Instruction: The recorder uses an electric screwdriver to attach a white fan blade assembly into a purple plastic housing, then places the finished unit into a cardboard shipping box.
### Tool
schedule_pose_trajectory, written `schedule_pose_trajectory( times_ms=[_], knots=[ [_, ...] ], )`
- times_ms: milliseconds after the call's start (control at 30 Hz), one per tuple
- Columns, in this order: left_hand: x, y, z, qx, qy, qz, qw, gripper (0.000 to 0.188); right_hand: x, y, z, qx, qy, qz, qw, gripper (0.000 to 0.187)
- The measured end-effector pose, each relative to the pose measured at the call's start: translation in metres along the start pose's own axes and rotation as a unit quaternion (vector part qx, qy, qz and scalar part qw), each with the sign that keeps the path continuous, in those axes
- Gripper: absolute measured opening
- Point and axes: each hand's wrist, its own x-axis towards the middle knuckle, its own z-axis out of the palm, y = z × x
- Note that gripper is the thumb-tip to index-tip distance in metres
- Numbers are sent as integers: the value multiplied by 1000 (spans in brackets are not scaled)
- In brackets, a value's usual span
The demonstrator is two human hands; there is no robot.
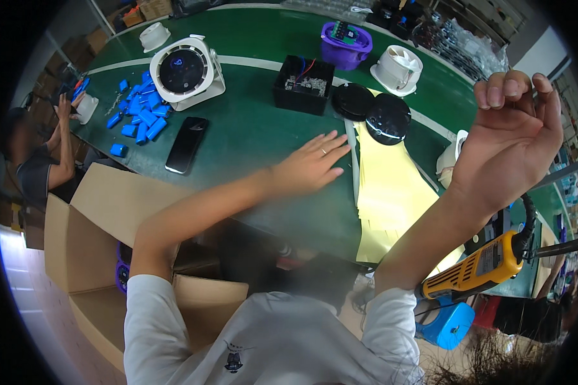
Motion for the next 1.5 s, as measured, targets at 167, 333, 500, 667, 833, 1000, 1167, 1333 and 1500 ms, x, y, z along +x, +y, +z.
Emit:
schedule_pose_trajectory(
  times_ms=[167, 333, 500, 667, 833, 1000, 1167, 1333, 1500],
  knots=[
    [8, 12, 11, -107, 40, -3, 993, 41, 0, 2, -3, -17, -25, -7, 1000, 26],
    [13, 16, 5, -185, 52, -49, 980, 19, -1, 6, -3, -19, -10, -12, 1000, 28],
    [19, 16, 7, -105, 83, -35, 990, 8, 0, 11, -3, -25, -9, 4, 1000, 28],
    [18, 4, 8, -3, 167, -98, 981, 15, 3, 13, -3, -28, -38, 5, 999, 29],
    [11, 24, 9, 12, 101, -48, 994, 37, 2, 16, -5, -21, -64, -2, 998, 30],
    [8, 4, 6, 63, -52, 24, 996, 64, 1, 18, 3, -48, -37, -3, 998, 31],
    [16, -32, -9, 80, -97, 40, 991, 61, -1, 11, 2, -35, -27, 12, 999, 30],
    [9, -60, -21, 113, -117, 41, 986, 56, -1, 16, 1, -80, -3, -3, 997, 30],
    [-2, -58, -38, 96, -106, 46, 989, 53, 1, 19, 6, -74, -6, 5, 997, 30]
  ],
)
